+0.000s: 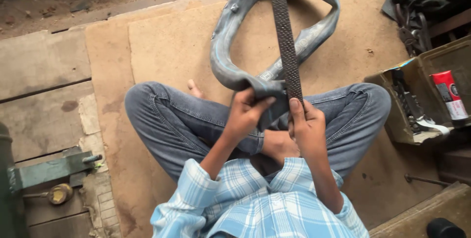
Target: Filing the surface of a motorcycle inner tube in preparation for a patch repair.
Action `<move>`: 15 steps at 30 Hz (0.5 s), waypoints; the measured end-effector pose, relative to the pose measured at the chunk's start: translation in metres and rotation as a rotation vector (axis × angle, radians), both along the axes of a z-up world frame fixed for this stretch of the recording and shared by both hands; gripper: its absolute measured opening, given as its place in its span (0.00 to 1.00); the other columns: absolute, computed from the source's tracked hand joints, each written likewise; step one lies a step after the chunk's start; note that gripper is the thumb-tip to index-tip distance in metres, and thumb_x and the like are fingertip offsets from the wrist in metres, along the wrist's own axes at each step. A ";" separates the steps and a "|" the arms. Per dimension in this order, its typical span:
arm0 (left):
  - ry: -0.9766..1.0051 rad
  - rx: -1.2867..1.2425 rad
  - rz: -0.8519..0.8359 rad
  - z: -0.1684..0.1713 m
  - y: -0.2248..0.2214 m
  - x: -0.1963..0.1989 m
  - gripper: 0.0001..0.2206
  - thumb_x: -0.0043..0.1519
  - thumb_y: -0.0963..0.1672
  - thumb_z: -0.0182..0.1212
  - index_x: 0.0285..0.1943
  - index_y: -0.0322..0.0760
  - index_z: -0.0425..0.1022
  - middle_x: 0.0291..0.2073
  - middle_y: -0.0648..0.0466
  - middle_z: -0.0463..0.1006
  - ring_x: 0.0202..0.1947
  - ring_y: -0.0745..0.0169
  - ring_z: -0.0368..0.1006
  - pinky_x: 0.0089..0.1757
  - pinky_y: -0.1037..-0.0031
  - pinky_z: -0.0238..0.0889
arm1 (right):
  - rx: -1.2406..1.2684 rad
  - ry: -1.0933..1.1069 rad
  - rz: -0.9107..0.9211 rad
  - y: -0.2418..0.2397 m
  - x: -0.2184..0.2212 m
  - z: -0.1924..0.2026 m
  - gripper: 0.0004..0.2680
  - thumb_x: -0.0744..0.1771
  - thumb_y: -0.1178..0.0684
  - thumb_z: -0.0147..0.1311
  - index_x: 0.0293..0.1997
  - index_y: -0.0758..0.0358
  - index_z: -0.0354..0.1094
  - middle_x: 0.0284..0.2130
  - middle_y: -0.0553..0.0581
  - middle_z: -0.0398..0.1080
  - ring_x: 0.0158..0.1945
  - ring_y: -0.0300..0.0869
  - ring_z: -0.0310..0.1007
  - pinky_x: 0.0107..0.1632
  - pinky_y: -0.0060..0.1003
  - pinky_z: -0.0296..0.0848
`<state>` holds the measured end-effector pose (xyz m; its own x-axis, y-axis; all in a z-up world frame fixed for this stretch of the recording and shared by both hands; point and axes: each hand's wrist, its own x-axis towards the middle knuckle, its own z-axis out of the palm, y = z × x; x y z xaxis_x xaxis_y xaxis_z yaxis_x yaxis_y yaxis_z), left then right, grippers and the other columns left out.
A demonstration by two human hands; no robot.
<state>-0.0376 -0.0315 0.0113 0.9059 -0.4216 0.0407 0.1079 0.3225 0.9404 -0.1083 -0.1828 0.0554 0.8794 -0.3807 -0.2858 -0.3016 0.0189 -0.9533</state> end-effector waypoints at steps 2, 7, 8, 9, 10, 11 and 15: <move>0.005 -0.030 0.012 -0.001 0.001 0.009 0.09 0.66 0.35 0.61 0.54 0.24 0.77 0.45 0.51 0.82 0.47 0.67 0.77 0.51 0.76 0.70 | -0.020 -0.024 0.014 -0.001 -0.007 0.003 0.15 0.71 0.46 0.49 0.27 0.64 0.63 0.14 0.45 0.58 0.15 0.29 0.55 0.18 0.29 0.53; 0.150 -0.119 0.133 0.006 0.010 0.028 0.08 0.67 0.36 0.59 0.54 0.25 0.78 0.45 0.51 0.82 0.46 0.67 0.77 0.50 0.75 0.71 | -0.126 0.002 0.094 -0.002 -0.053 0.000 0.16 0.71 0.47 0.51 0.26 0.65 0.63 0.13 0.46 0.57 0.16 0.28 0.53 0.19 0.30 0.52; 0.193 -0.207 0.169 0.006 0.011 0.030 0.08 0.67 0.37 0.59 0.54 0.25 0.77 0.45 0.50 0.82 0.46 0.66 0.77 0.50 0.75 0.71 | -0.168 -0.002 0.110 -0.003 -0.059 -0.002 0.15 0.71 0.47 0.51 0.26 0.65 0.64 0.13 0.45 0.58 0.17 0.28 0.55 0.19 0.29 0.54; 0.236 -0.296 0.205 0.006 0.013 0.031 0.08 0.68 0.37 0.58 0.54 0.26 0.77 0.46 0.50 0.82 0.46 0.65 0.78 0.50 0.75 0.71 | -0.210 -0.005 0.127 -0.003 -0.066 -0.003 0.14 0.70 0.47 0.52 0.26 0.65 0.65 0.13 0.45 0.60 0.17 0.28 0.56 0.19 0.29 0.55; 0.235 -0.294 0.207 0.002 0.012 0.027 0.08 0.68 0.37 0.58 0.54 0.26 0.77 0.46 0.50 0.82 0.46 0.65 0.78 0.50 0.75 0.71 | -0.208 -0.005 0.129 -0.003 -0.061 -0.006 0.14 0.70 0.47 0.52 0.26 0.65 0.65 0.13 0.45 0.60 0.17 0.28 0.56 0.19 0.29 0.55; 0.241 -0.329 0.186 -0.002 0.012 0.022 0.08 0.68 0.37 0.58 0.55 0.25 0.77 0.46 0.49 0.82 0.45 0.65 0.78 0.50 0.75 0.72 | -0.160 0.072 0.143 -0.003 -0.057 -0.008 0.13 0.70 0.47 0.51 0.28 0.64 0.66 0.12 0.45 0.58 0.16 0.29 0.54 0.19 0.29 0.53; 0.139 -0.157 0.074 -0.018 0.001 0.002 0.09 0.66 0.36 0.61 0.54 0.25 0.76 0.47 0.50 0.82 0.48 0.68 0.77 0.51 0.77 0.70 | -0.079 0.003 0.143 -0.007 -0.011 -0.010 0.15 0.71 0.47 0.49 0.26 0.65 0.63 0.12 0.47 0.59 0.14 0.30 0.54 0.18 0.30 0.52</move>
